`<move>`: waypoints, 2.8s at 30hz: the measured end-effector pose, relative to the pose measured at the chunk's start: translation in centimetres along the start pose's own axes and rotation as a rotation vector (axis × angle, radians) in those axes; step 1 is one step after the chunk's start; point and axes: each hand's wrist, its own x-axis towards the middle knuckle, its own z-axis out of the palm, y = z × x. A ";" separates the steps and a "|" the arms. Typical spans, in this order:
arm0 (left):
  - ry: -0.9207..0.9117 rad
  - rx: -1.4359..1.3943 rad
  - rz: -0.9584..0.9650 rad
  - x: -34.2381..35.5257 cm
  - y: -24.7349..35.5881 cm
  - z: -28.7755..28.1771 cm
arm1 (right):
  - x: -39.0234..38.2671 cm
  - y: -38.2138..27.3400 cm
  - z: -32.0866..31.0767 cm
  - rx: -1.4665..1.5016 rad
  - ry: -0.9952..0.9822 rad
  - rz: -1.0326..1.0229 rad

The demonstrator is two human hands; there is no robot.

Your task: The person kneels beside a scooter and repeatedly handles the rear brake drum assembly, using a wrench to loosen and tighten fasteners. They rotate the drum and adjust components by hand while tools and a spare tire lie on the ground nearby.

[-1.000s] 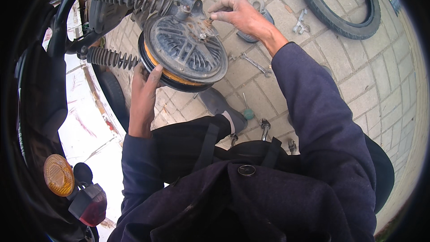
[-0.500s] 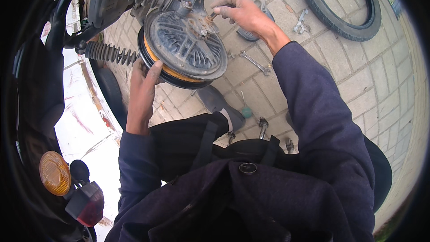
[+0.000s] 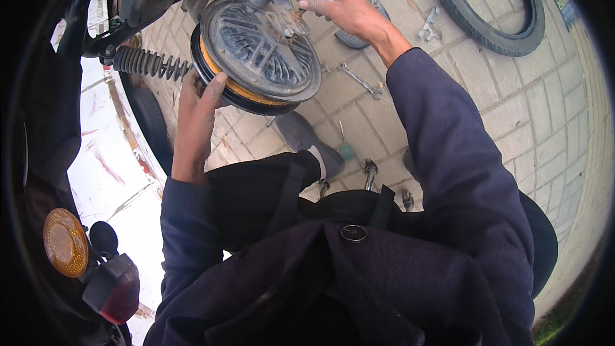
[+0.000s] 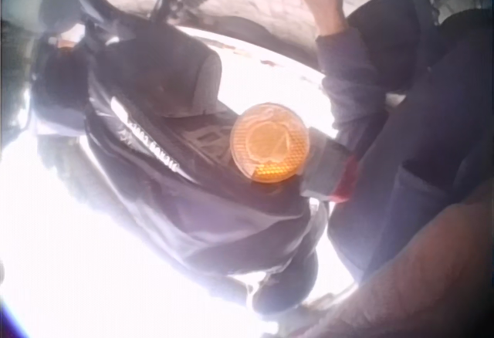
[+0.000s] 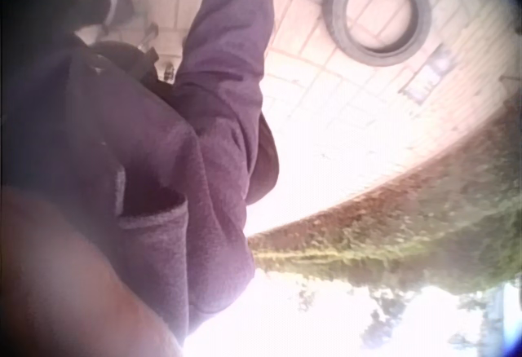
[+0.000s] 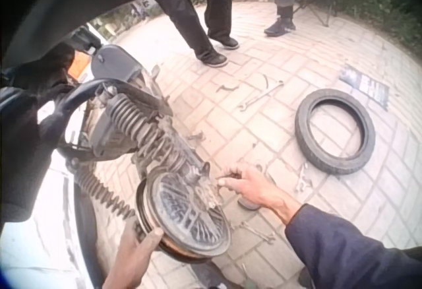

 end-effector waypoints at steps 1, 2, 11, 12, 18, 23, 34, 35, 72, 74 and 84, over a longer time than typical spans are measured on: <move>0.000 0.004 0.000 0.0 0.0 0.0 | 0.0 0.0 0.0 -0.004 0.001 0.004; -0.001 0.008 -0.001 0.1 0.0 0.0 | 0.0 -0.1 0.0 -0.014 -0.010 0.000; 0.000 0.007 -0.004 0.0 0.1 0.0 | 0.0 -0.5 -0.8 -0.021 -0.108 -0.069; 0.004 0.013 -0.007 0.0 0.1 0.0 | 0.0 -0.6 -0.9 -0.029 -0.124 -0.062; 0.001 0.018 0.000 0.0 0.1 0.0 | -0.1 -0.4 -1.0 0.052 -0.123 -0.011; -0.001 0.010 0.008 -0.2 0.2 0.0 | 0.2 0.3 -0.8 0.046 -0.092 -0.048; -0.014 0.013 0.002 -0.1 0.0 -0.1 | 0.2 0.1 -1.0 0.029 -0.109 -0.015; -0.013 0.011 0.001 -0.1 0.0 0.0 | 0.3 0.1 -1.0 0.024 -0.100 -0.008; 0.038 0.055 0.061 0.1 -0.8 0.0 | -0.1 -0.4 0.1 -0.226 -0.030 -0.181; 0.046 0.050 0.064 0.1 -0.9 0.0 | -0.1 -0.4 0.1 -0.177 -0.036 -0.154; -0.010 0.010 0.003 0.1 -0.5 -0.3 | -0.2 -0.6 0.2 -0.127 -0.052 -0.096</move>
